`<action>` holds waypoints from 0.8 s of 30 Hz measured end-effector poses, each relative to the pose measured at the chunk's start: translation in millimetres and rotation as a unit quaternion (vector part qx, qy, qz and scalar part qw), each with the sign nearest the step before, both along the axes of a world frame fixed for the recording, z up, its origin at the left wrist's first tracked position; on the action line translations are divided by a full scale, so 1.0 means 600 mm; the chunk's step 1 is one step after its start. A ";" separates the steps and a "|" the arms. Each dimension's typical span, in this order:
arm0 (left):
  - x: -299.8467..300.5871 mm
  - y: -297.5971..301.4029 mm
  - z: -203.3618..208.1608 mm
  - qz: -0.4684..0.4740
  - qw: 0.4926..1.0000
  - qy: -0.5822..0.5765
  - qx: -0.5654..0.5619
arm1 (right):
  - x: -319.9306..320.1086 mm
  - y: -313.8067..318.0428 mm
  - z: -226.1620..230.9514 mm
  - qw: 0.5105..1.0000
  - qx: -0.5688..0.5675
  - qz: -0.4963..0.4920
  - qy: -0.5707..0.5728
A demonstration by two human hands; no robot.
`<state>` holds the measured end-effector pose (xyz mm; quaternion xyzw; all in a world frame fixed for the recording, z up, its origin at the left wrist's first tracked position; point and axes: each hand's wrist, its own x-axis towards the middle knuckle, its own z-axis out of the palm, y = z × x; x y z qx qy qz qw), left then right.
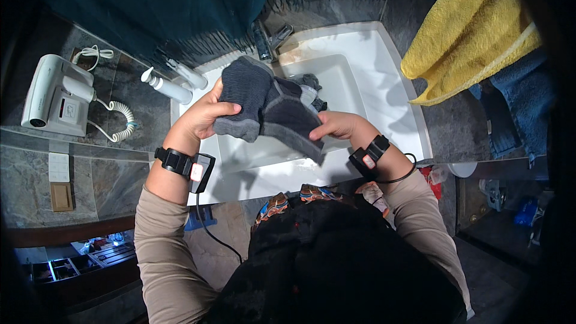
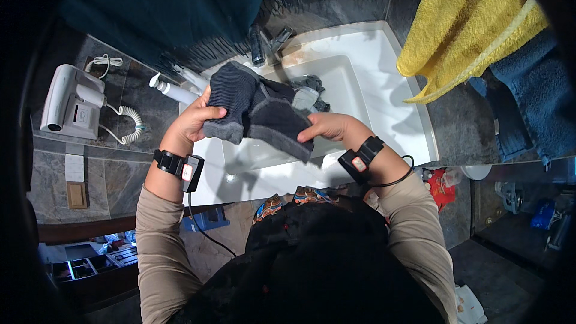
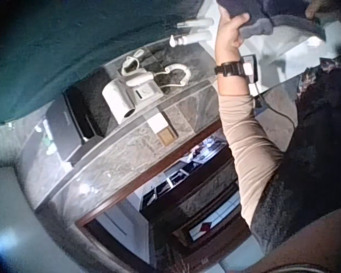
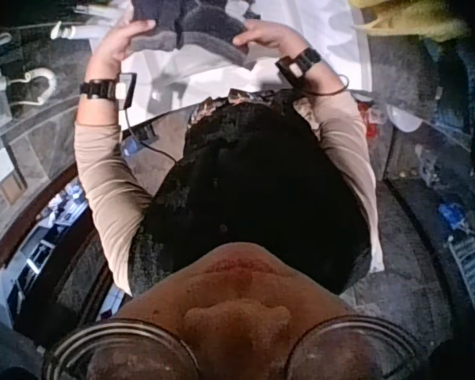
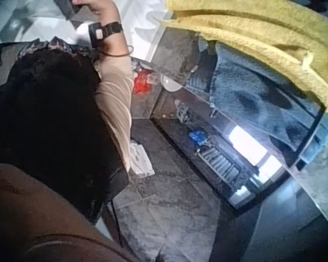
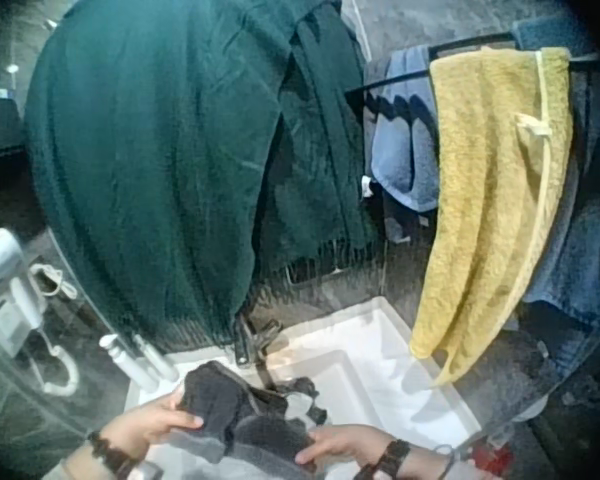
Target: The person washes several small garments by hand in a bathroom sink. They place items into the sink, wet them under running water, apply soap from a dispenser, scrub and rinse each piece, then wring out excess water. The person also wipes the sink basin and countertop with a cloth during the process.
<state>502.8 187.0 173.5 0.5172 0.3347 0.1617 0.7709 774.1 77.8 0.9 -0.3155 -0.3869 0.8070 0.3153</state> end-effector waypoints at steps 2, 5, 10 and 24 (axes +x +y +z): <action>-0.011 0.007 -0.006 0.019 1.000 -0.005 0.007 | 0.017 -0.001 0.005 0.999 -0.011 -0.045 0.009; -0.016 0.022 -0.030 0.041 0.997 0.034 0.049 | 0.031 -0.005 0.015 0.997 -0.040 -0.063 0.020; 0.006 0.039 -0.070 0.064 0.957 0.212 0.186 | 0.011 0.006 0.034 0.975 -0.112 -0.172 -0.084; 0.045 -0.006 -0.163 0.165 0.983 0.067 -0.053 | -0.023 0.037 -0.005 0.831 -0.204 -0.465 0.229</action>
